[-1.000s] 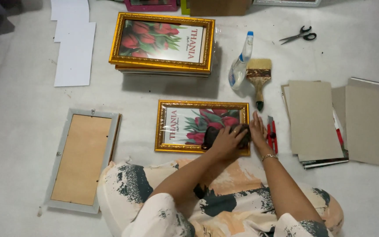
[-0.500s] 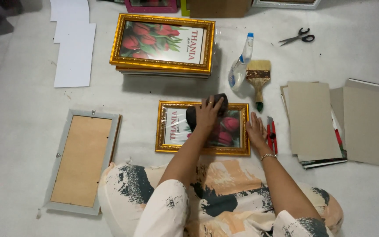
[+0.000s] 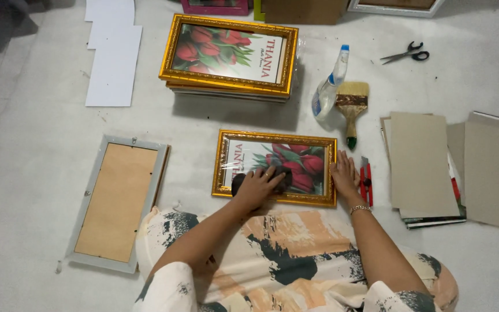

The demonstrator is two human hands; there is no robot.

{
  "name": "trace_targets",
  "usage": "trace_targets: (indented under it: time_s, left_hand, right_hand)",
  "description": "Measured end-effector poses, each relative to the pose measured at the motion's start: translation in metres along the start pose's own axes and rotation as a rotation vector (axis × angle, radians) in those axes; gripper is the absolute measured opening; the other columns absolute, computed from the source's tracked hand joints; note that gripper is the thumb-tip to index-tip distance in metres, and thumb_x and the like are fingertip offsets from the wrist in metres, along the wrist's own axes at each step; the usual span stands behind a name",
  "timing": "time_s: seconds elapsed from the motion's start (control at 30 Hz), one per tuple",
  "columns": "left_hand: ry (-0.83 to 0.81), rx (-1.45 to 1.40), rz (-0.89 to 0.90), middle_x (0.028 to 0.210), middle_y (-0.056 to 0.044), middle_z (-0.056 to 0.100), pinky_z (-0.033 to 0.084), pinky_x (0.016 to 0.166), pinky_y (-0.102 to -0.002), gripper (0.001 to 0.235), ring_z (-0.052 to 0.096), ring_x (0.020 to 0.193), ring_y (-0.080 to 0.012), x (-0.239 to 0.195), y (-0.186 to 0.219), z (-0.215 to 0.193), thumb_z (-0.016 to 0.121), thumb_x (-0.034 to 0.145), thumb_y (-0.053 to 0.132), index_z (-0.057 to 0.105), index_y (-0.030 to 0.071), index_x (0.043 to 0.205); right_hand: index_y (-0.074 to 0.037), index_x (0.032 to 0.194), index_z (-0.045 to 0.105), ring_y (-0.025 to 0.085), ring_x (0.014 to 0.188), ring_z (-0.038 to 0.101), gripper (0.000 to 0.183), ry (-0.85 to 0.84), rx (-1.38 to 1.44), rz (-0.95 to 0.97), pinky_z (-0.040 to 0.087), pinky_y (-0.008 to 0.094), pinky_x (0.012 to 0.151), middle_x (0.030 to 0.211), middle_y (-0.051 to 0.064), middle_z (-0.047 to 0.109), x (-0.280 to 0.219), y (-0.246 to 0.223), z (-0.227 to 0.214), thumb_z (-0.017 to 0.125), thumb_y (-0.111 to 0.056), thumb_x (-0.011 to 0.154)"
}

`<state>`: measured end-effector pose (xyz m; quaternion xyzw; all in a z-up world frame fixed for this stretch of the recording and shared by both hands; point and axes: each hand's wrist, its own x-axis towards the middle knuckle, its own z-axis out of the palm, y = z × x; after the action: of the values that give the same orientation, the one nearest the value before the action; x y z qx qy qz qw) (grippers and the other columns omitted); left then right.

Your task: Cleaning the glass and applying a finish to a picture frame

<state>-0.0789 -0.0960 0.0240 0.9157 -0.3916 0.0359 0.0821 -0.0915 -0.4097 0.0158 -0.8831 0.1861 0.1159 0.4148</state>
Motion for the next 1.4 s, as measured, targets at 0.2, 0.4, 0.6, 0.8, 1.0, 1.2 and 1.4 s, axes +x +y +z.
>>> trace_targets:
  time_s: [0.2, 0.4, 0.6, 0.8, 1.0, 1.2, 1.4]
  left_hand:
    - [0.111, 0.161, -0.130, 0.149, -0.013, 0.052, 0.050, 0.088, -0.052, 0.059, 0.057, 0.125, -0.0402, 0.069, -0.075, 0.041, 0.050, 0.101, 0.028, 0.037, 0.036, 0.157]
    - [0.037, 0.134, -0.362, 0.152, -0.010, 0.052, 0.048, 0.089, -0.049, 0.060, 0.053, 0.124, -0.0396, 0.056, -0.069, 0.033, 0.044, 0.103, 0.024, 0.032, 0.035, 0.160]
    - [-0.258, 0.000, -0.199, 0.154, -0.011, 0.045, 0.048, 0.095, -0.054, 0.071, 0.049, 0.127, -0.0472, -0.029, -0.031, -0.008, 0.059, 0.096, 0.047, 0.030, 0.038, 0.160]
    - [-0.266, -0.052, -0.170, 0.154, -0.011, 0.042, 0.047, 0.094, -0.052, 0.065, 0.049, 0.126, -0.0446, -0.035, -0.057, -0.004, 0.055, 0.100, 0.040, 0.029, 0.036, 0.160]
    - [-0.168, 0.061, -0.444, 0.165, -0.011, 0.035, 0.041, 0.105, -0.054, 0.067, 0.041, 0.140, -0.0451, 0.022, -0.098, 0.015, 0.050, 0.104, 0.038, 0.021, 0.036, 0.164]
    - [-0.164, -0.021, -0.682, 0.168, -0.009, 0.027, 0.037, 0.105, -0.054, 0.069, 0.034, 0.141, -0.0442, 0.029, -0.098, 0.019, 0.050, 0.106, 0.036, 0.016, 0.033, 0.166]
    - [-0.435, -0.012, -0.601, 0.170, -0.004, 0.021, 0.039, 0.106, -0.050, 0.066, 0.027, 0.143, -0.0410, -0.031, -0.068, -0.029, 0.045, 0.106, 0.040, 0.016, 0.034, 0.165]
  right_hand:
    - [-0.031, 0.166, 0.011, 0.032, 0.157, -0.009, 0.073, -0.016, -0.006, 0.044, -0.012, 0.054, 0.123, 0.173, 0.003, 0.002, 0.003, 0.000, 0.000, 0.025, -0.064, 0.103]
    - [-0.035, 0.166, 0.011, 0.029, 0.158, -0.006, 0.075, -0.017, -0.079, 0.015, -0.009, 0.055, 0.122, 0.173, 0.000, 0.002, 0.015, 0.022, 0.006, 0.024, -0.072, 0.101]
    - [-0.038, 0.165, 0.009, 0.027, 0.157, -0.008, 0.074, -0.030, -0.076, 0.049, -0.011, 0.055, 0.122, 0.173, -0.003, 0.001, 0.012, 0.021, 0.006, 0.024, -0.071, 0.101]
    - [-0.036, 0.165, 0.010, 0.029, 0.158, -0.006, 0.069, -0.013, -0.110, 0.059, -0.009, 0.052, 0.125, 0.173, -0.001, 0.002, 0.013, 0.016, 0.005, 0.026, -0.061, 0.103]
    - [-0.038, 0.165, 0.012, 0.027, 0.158, -0.004, 0.069, -0.033, -0.115, 0.081, -0.006, 0.051, 0.125, 0.173, -0.003, 0.003, 0.019, 0.020, 0.002, 0.024, -0.063, 0.103]
    - [-0.039, 0.165, 0.010, 0.026, 0.158, -0.002, 0.069, -0.045, -0.174, 0.091, -0.001, 0.047, 0.126, 0.173, -0.005, 0.004, 0.046, 0.055, 0.010, 0.020, -0.066, 0.102]
    - [-0.025, 0.167, 0.016, 0.036, 0.157, -0.003, 0.082, -0.095, -0.110, 0.002, 0.003, 0.053, 0.125, 0.173, 0.008, 0.007, 0.023, 0.046, -0.004, 0.020, -0.074, 0.101]
